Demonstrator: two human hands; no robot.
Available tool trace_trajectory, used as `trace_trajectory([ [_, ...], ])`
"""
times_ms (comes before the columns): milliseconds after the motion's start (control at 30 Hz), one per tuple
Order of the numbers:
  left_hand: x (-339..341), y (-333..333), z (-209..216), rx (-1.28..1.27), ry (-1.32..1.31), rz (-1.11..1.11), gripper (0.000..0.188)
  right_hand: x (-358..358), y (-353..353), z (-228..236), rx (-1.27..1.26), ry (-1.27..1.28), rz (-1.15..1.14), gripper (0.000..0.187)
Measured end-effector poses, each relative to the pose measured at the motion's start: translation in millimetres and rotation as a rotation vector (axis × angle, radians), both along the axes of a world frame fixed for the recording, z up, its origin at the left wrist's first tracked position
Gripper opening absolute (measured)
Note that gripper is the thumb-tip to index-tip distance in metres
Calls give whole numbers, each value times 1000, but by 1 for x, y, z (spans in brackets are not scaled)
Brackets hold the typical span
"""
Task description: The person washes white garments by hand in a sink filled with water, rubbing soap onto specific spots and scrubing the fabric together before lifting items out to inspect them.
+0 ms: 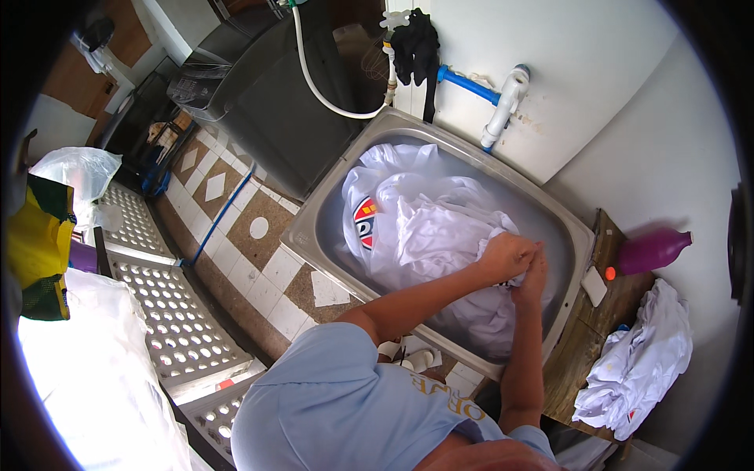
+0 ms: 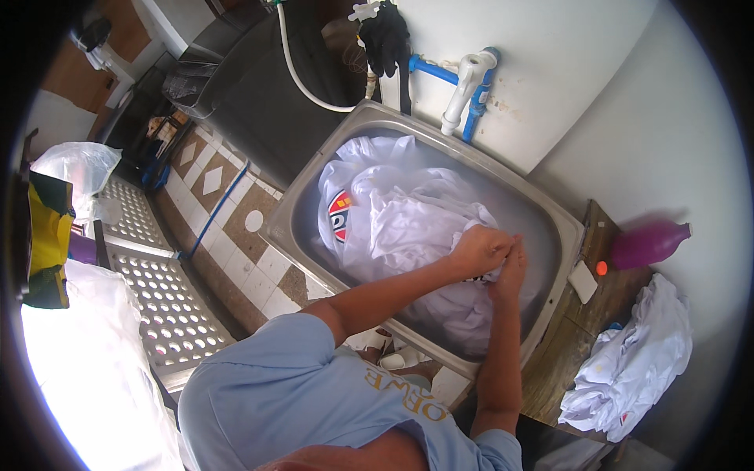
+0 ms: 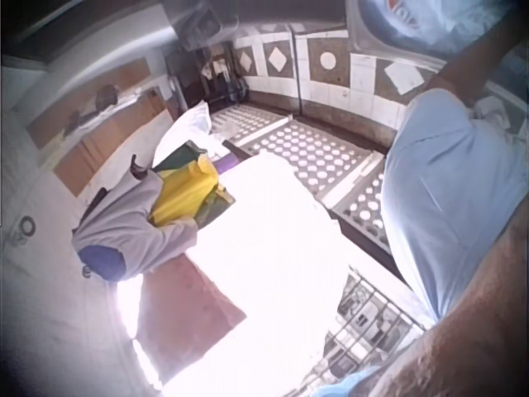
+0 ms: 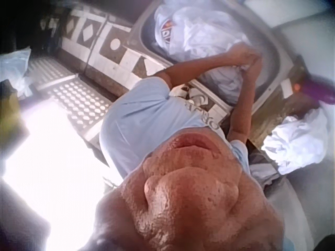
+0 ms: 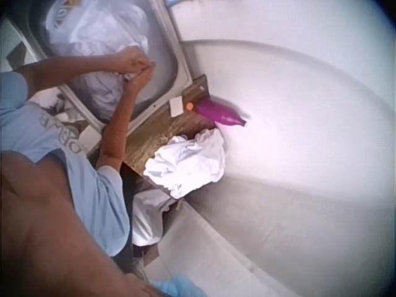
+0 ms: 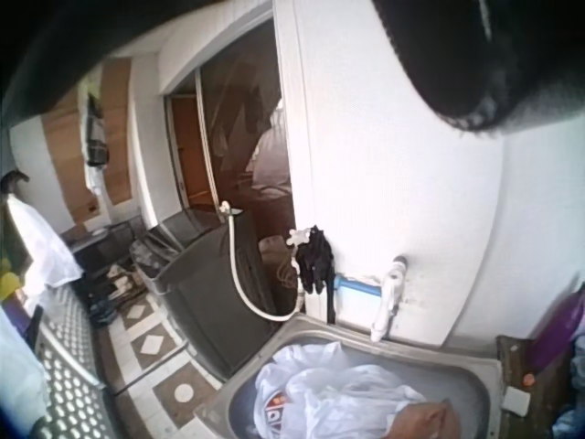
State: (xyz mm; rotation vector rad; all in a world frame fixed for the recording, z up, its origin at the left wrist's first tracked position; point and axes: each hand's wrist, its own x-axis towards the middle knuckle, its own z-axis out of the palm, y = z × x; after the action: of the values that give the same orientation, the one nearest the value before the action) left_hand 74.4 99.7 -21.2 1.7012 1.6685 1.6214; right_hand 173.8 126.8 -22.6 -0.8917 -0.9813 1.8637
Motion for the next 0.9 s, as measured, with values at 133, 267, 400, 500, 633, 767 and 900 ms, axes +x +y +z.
trace_trajectory([
  [133,1,2,1,51,-22,-6,21,2,4,-7,-3,19,-28,35],
  [267,1,2,0,45,-28,-15,22,2,5,-10,-12,27,-23,35],
  [400,0,2,-2,68,2,-16,23,1,4,-12,9,41,-20,34],
  [500,0,2,0,86,-35,-26,22,1,5,-9,22,-6,-31,34],
  [633,0,2,-1,83,-22,-17,21,4,7,-15,33,28,0,34],
  [767,2,4,-1,109,-35,-26,24,8,12,-23,29,34,21,34],
  [900,4,2,1,122,-75,-45,27,11,10,-21,15,-33,-3,34],
])
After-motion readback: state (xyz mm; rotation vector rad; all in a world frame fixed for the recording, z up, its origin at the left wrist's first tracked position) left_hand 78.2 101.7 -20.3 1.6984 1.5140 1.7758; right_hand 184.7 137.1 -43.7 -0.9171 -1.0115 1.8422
